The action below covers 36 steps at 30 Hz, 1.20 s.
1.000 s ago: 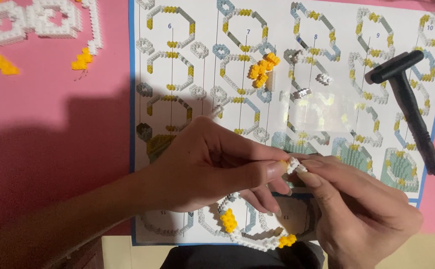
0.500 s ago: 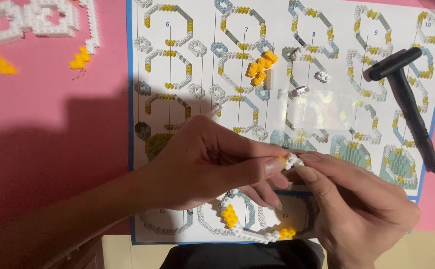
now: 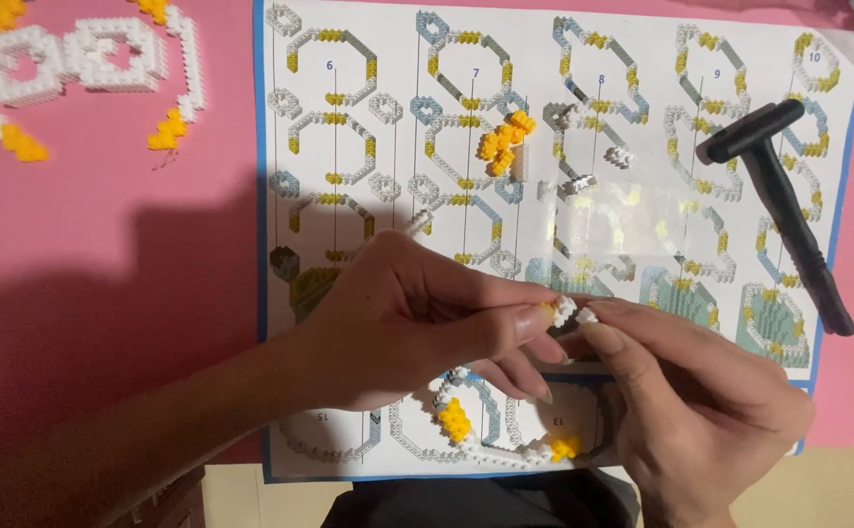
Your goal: Assembling a complex model using small interlocking plastic blocks while following a printed instruction manual.
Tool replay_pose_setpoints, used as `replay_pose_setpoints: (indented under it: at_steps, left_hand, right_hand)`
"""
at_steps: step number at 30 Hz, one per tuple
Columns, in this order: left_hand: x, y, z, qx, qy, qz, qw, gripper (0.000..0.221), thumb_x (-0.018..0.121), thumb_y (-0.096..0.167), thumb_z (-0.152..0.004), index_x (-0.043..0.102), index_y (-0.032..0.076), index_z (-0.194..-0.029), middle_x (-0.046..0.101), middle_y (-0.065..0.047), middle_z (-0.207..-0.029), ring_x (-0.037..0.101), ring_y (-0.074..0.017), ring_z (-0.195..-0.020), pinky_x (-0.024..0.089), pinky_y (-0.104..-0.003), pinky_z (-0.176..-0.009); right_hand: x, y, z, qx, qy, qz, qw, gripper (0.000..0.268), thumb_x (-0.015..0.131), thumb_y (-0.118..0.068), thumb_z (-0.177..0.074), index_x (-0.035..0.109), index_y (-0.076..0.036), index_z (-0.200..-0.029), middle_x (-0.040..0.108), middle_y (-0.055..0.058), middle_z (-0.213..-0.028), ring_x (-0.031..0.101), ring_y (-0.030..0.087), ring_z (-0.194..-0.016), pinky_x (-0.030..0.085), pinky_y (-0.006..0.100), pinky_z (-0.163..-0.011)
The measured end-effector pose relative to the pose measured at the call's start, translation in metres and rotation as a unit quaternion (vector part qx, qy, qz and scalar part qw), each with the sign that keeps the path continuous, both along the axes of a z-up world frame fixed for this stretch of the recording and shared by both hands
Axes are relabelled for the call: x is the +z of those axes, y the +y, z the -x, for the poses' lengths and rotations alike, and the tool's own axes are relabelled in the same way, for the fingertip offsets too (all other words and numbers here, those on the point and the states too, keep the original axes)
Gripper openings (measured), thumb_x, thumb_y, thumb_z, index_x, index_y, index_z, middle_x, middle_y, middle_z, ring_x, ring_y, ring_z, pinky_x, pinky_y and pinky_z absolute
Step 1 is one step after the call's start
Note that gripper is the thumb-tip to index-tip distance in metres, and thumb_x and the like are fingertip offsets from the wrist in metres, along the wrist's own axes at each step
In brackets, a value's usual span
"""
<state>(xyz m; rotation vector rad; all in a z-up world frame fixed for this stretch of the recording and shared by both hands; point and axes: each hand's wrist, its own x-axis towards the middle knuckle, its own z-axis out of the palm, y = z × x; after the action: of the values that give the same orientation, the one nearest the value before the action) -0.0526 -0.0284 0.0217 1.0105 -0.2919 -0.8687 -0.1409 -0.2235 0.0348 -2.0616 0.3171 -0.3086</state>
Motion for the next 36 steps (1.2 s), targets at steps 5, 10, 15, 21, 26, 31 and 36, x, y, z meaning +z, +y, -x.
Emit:
replay_pose_setpoints:
  at_steps: [5,10,15,21,26,31,36]
  left_hand:
    - [-0.001,-0.001,0.002,0.006,-0.002,-0.004,1.000,0.042,0.064,0.021,-0.100,0.066,-0.009,-0.129,0.077,-0.036,-0.109,0.083,-0.0406,-0.093,0.077,-0.048,-0.082]
    - [-0.001,0.000,0.002,0.006,-0.028,-0.004,1.000,0.043,0.064,0.024,-0.101,0.066,-0.009,-0.129,0.077,-0.035,-0.110,0.084,-0.0395,-0.094,0.078,-0.047,-0.084]
    - [-0.002,-0.001,0.003,0.008,-0.007,0.000,1.000,0.037,0.063,0.015,-0.101,0.066,-0.010,-0.128,0.077,-0.036,-0.110,0.083,-0.0408,-0.093,0.077,-0.048,-0.083]
    - [0.001,-0.001,0.001,0.006,-0.022,-0.010,1.000,0.036,0.062,0.015,-0.102,0.067,-0.009,-0.128,0.078,-0.034,-0.109,0.084,-0.0384,-0.091,0.077,-0.046,-0.084]
    - [0.000,-0.002,0.002,0.010,-0.054,-0.025,0.998,0.035,0.062,0.016,-0.102,0.068,-0.008,-0.127,0.079,-0.031,-0.107,0.085,-0.0353,-0.089,0.078,-0.043,-0.081]
    - [0.000,-0.004,0.006,0.021,-0.052,-0.061,0.997,0.029,0.062,0.011,-0.101,0.070,-0.003,-0.126,0.081,-0.027,-0.104,0.086,-0.0333,-0.087,0.079,-0.041,-0.077]
    - [0.007,-0.008,0.004,0.020,-0.049,-0.167,0.985,0.027,0.068,0.014,-0.095,0.078,0.004,-0.118,0.086,-0.022,-0.090,0.089,-0.0235,-0.084,0.079,-0.032,-0.078]
  right_hand:
    - [-0.003,-0.001,0.002,0.006,-0.010,0.007,1.000,0.010,0.075,0.013,-0.094,0.074,0.014,-0.104,0.077,0.026,-0.101,0.076,0.027,-0.082,0.060,0.029,-0.076]
    - [-0.003,-0.001,0.002,0.017,-0.022,0.025,0.999,0.010,0.077,0.013,-0.093,0.075,0.013,-0.103,0.077,0.025,-0.099,0.076,0.026,-0.082,0.058,0.028,-0.077]
    - [-0.002,0.001,0.001,0.017,-0.019,0.027,0.999,0.010,0.077,0.013,-0.094,0.074,0.014,-0.104,0.077,0.026,-0.100,0.076,0.027,-0.083,0.059,0.028,-0.078]
    - [-0.001,0.000,0.001,0.019,-0.010,0.035,0.999,0.012,0.077,0.010,-0.095,0.076,0.012,-0.107,0.078,0.024,-0.100,0.074,0.023,-0.081,0.056,0.026,-0.073]
    - [0.004,0.005,-0.002,0.019,-0.007,0.043,0.999,0.009,0.076,0.015,-0.095,0.075,0.014,-0.103,0.078,0.025,-0.098,0.074,0.024,-0.080,0.057,0.027,-0.074]
    - [0.020,0.013,-0.008,0.051,-0.012,0.102,0.993,0.004,0.073,0.017,-0.094,0.076,0.015,-0.094,0.078,0.027,-0.098,0.077,0.028,-0.082,0.060,0.031,-0.075]
    - [0.033,0.010,-0.011,0.077,0.039,0.115,0.990,0.002,0.078,0.006,-0.092,0.080,0.006,-0.092,0.081,0.015,-0.090,0.075,0.015,-0.074,0.055,0.022,-0.068]
